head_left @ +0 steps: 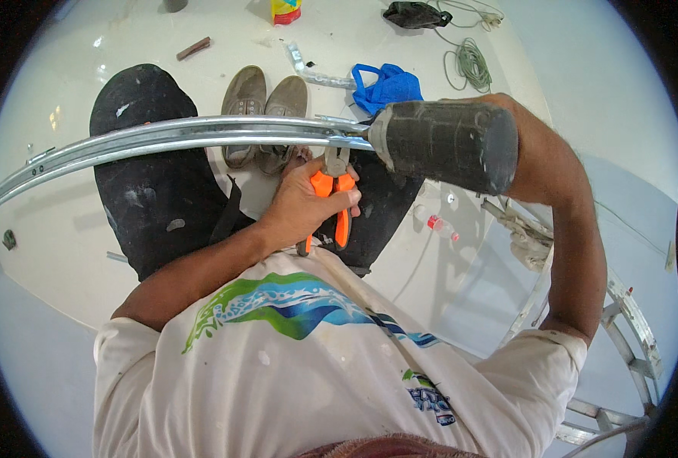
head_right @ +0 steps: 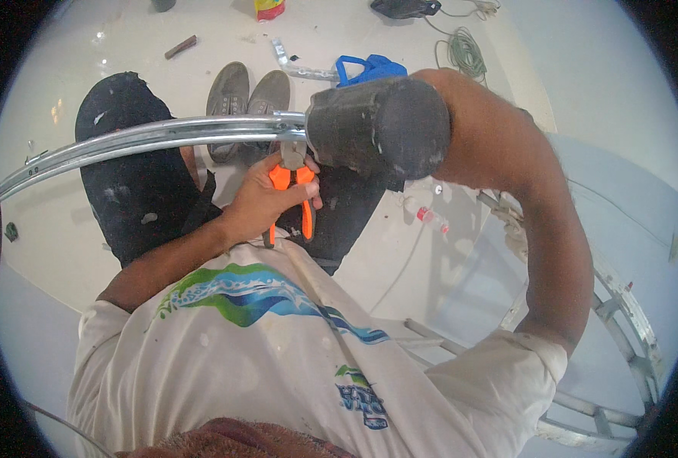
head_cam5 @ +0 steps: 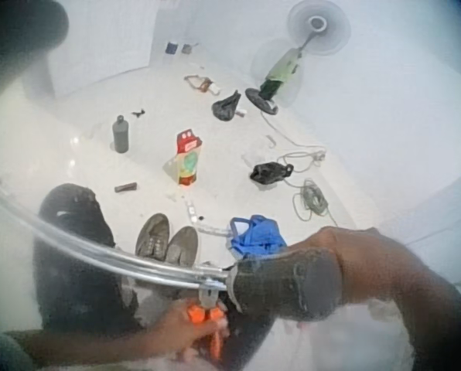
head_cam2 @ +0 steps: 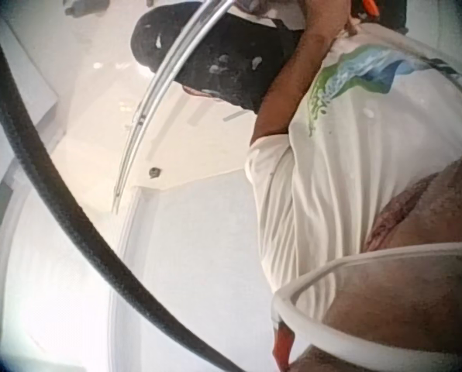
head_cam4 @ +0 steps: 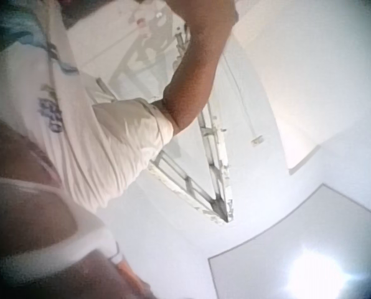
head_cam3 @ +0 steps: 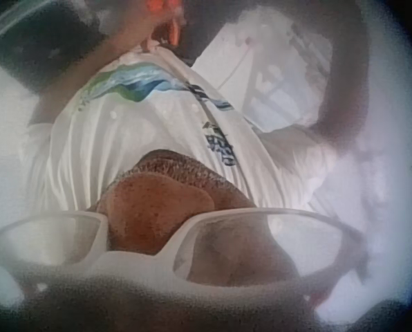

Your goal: The person sits on the floor and uses a cordless drill and pliers to assemble a long metal frame. They drill holes into the frame, insert small metal parts, and tighten them with the drill.

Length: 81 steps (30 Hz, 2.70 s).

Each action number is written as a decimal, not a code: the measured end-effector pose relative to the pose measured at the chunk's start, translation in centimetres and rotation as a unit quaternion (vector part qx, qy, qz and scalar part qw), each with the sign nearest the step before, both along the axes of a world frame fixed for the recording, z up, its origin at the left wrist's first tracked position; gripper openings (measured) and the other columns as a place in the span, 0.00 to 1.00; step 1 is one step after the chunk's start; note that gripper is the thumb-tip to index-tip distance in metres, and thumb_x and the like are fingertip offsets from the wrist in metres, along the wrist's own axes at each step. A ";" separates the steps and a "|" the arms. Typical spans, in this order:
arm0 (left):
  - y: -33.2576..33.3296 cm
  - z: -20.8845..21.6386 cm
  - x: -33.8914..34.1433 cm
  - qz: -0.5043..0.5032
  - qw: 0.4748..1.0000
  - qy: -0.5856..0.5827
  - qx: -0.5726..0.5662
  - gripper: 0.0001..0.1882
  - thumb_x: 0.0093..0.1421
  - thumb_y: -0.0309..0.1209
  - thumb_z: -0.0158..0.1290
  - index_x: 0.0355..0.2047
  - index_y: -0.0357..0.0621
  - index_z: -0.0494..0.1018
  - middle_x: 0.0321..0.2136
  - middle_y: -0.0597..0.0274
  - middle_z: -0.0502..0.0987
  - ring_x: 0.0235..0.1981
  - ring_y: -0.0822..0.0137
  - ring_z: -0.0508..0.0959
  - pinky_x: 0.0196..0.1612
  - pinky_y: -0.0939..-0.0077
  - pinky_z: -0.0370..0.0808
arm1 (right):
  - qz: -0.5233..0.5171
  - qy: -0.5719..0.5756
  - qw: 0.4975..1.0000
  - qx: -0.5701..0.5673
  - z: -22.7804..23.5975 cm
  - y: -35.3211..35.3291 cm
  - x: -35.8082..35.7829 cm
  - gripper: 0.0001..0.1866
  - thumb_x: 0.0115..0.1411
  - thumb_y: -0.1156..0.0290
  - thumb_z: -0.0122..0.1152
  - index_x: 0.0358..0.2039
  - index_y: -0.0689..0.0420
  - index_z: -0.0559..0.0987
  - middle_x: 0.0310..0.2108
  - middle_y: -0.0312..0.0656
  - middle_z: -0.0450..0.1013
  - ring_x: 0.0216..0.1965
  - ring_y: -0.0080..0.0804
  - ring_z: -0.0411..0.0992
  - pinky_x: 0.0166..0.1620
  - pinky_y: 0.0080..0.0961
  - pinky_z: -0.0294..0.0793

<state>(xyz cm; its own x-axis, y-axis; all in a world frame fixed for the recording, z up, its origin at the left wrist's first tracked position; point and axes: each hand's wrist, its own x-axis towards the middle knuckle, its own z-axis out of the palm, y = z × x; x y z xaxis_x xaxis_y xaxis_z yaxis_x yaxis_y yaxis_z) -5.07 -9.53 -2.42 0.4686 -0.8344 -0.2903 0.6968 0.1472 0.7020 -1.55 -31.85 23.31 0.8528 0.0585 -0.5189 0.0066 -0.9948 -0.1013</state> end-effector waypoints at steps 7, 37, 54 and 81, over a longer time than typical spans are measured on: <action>-0.8 0.0 -0.6 0.048 0.999 -0.001 0.010 0.12 0.67 0.21 0.63 0.48 0.38 0.74 0.35 0.61 0.81 0.35 0.68 0.86 0.39 0.71 0.86 | -0.026 0.082 0.984 0.156 -0.9 1.0 1.5 0.23 0.46 0.78 0.80 0.46 0.56 0.89 0.40 0.47 0.87 0.38 0.37 0.87 0.44 0.35 0.85; -0.2 -0.1 0.8 -0.024 0.997 -0.064 0.030 0.13 0.68 0.22 0.61 0.50 0.37 0.72 0.36 0.60 0.81 0.37 0.66 0.86 0.43 0.67 0.87 | 0.139 -0.007 0.989 0.047 -0.4 1.1 1.0 0.24 0.48 0.72 0.80 0.49 0.54 0.88 0.38 0.46 0.87 0.37 0.38 0.86 0.45 0.36 0.82; -0.2 0.2 0.9 -0.022 0.997 -0.073 0.023 0.13 0.68 0.22 0.61 0.50 0.38 0.73 0.35 0.60 0.81 0.36 0.66 0.87 0.43 0.67 0.87 | 0.128 -0.008 0.991 0.039 -0.1 1.5 1.2 0.18 0.53 0.69 0.76 0.46 0.48 0.89 0.37 0.45 0.86 0.38 0.46 0.85 0.48 0.42 0.81; -0.2 0.3 0.9 -0.012 0.997 -0.079 0.021 0.12 0.66 0.23 0.62 0.48 0.35 0.75 0.33 0.58 0.83 0.34 0.66 0.86 0.41 0.68 0.87 | 0.193 -0.024 0.981 0.009 0.4 1.5 1.9 0.21 0.51 0.73 0.79 0.48 0.48 0.89 0.40 0.44 0.87 0.41 0.40 0.87 0.48 0.37 0.83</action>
